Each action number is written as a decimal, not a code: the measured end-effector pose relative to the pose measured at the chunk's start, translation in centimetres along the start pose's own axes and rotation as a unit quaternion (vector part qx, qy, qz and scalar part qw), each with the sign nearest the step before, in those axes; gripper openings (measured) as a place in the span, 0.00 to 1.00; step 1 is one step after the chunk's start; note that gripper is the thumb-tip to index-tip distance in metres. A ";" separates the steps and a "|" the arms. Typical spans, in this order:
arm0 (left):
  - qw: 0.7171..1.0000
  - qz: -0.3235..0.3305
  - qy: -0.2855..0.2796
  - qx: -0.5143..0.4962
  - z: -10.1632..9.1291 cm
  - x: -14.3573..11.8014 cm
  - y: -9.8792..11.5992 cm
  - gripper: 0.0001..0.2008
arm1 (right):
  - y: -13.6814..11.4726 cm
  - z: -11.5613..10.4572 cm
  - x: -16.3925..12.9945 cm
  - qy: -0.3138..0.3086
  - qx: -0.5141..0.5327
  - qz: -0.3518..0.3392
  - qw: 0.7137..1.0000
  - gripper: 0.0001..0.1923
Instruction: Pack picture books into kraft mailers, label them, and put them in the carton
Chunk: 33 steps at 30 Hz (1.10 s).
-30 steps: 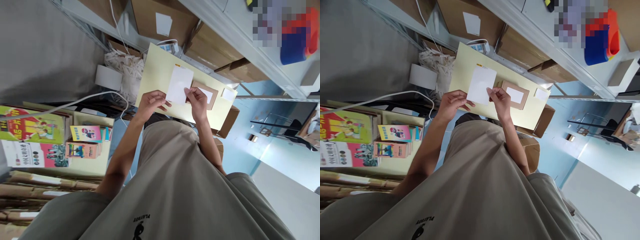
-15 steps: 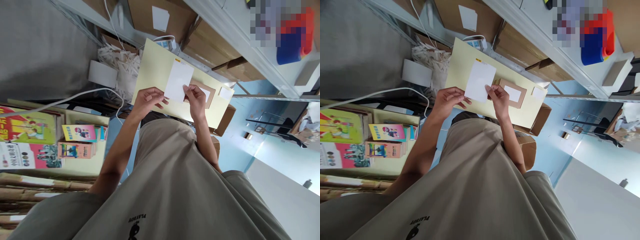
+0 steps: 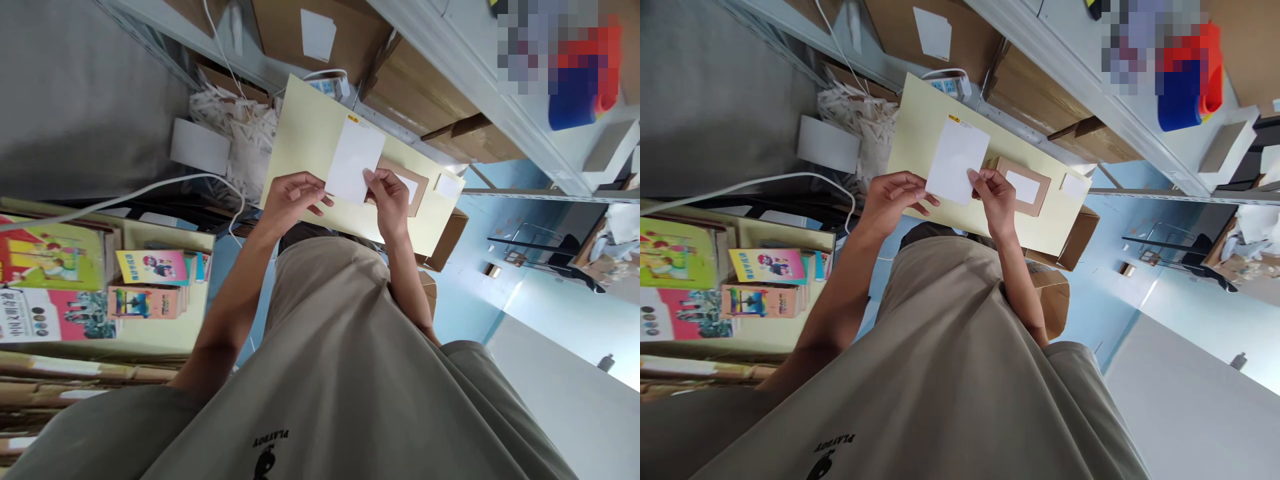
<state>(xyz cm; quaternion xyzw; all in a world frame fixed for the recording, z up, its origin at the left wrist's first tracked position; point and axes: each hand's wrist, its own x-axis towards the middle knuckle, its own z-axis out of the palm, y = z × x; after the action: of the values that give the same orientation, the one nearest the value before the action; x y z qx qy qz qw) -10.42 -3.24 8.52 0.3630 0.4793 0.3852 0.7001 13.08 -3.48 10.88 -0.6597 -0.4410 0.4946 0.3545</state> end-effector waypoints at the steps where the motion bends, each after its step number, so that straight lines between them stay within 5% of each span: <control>1: 1.000 0.000 0.002 0.002 0.0 0.0 0.0 0.21 | 0.1 0.0 0.0 0.005 0.002 0.004 1.000 0.32; 10: 0.999 0.024 -0.014 0.032 0.2 0.1 -0.2 0.17 | 0.3 0.4 -0.7 0.032 -0.134 -0.069 0.988 0.27; 14: 0.994 0.056 -0.030 0.092 0.7 0.3 0.3 0.12 | -1.8 1.1 -2.3 -0.044 -0.130 -0.097 0.986 0.22; 23: 0.969 0.095 -0.099 0.207 2.7 1.8 1.2 0.07 | -1.1 -0.1 -2.7 -0.035 -0.092 -0.055 0.994 0.20; 33: 0.951 0.084 -0.067 0.291 6.2 6.9 -2.1 0.04 | 2.2 -3.8 -3.2 0.066 0.038 0.046 0.996 0.31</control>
<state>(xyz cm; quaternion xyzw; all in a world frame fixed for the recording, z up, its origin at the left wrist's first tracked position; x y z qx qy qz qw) -2.41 1.12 5.71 0.6148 0.4903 0.2611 0.5599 16.85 -7.37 10.97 -0.6965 -0.3666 0.4824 0.3845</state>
